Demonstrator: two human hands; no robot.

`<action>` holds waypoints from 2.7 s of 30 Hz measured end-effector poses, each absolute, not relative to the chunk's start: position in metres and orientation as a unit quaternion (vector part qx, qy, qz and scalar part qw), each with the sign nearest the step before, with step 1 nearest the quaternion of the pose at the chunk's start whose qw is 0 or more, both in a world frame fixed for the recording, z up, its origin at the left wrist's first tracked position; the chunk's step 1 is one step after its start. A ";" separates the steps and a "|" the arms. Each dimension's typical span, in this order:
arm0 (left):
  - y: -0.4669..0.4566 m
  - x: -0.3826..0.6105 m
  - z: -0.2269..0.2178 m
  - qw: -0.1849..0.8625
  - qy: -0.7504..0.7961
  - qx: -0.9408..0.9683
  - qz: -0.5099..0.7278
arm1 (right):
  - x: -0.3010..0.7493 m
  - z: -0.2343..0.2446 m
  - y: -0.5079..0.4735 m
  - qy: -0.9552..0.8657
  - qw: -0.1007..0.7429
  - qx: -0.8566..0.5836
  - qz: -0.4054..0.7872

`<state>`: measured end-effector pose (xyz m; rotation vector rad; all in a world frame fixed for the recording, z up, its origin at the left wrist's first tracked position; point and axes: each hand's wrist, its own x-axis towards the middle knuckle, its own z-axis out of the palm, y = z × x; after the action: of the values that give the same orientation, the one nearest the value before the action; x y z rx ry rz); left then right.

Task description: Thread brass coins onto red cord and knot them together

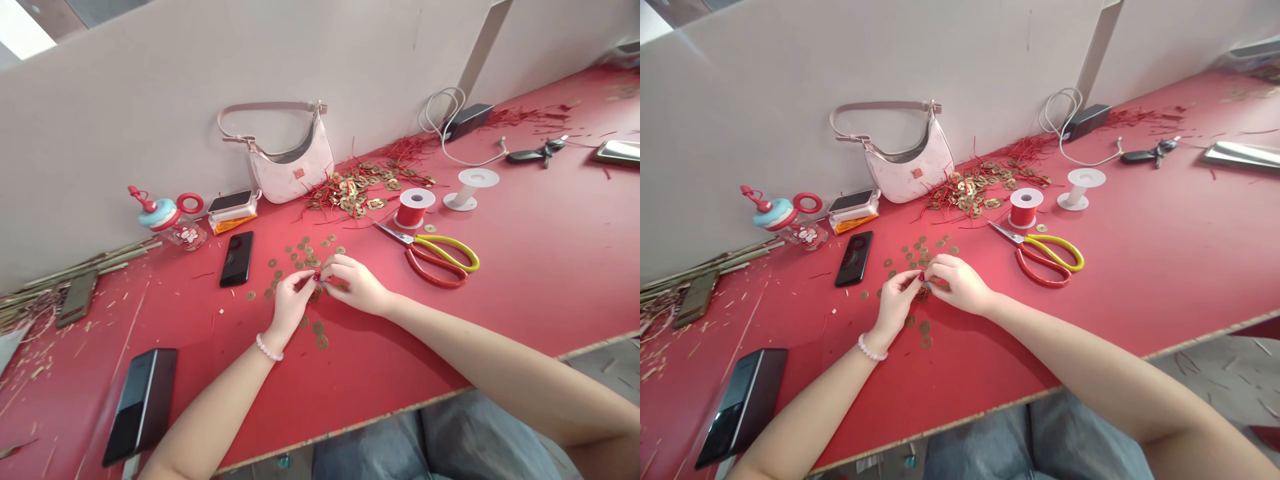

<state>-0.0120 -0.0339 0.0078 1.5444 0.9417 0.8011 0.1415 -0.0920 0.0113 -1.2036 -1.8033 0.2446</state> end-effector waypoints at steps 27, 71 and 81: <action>-0.035 -0.014 0.007 0.476 0.377 0.722 0.331 | 0.141 0.015 -0.088 -0.537 0.523 -0.503 0.430; -0.037 -0.014 0.007 0.460 0.348 0.742 0.342 | 0.147 0.016 -0.090 -0.478 0.528 -0.481 0.511; -0.039 -0.012 0.010 0.481 0.327 0.747 0.322 | 0.149 0.015 -0.088 -0.418 0.570 -0.453 0.544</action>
<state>-0.0121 -0.0386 0.0103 1.8209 0.7979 0.7857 0.1494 -0.0877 0.0146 -1.0622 -0.9806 1.2764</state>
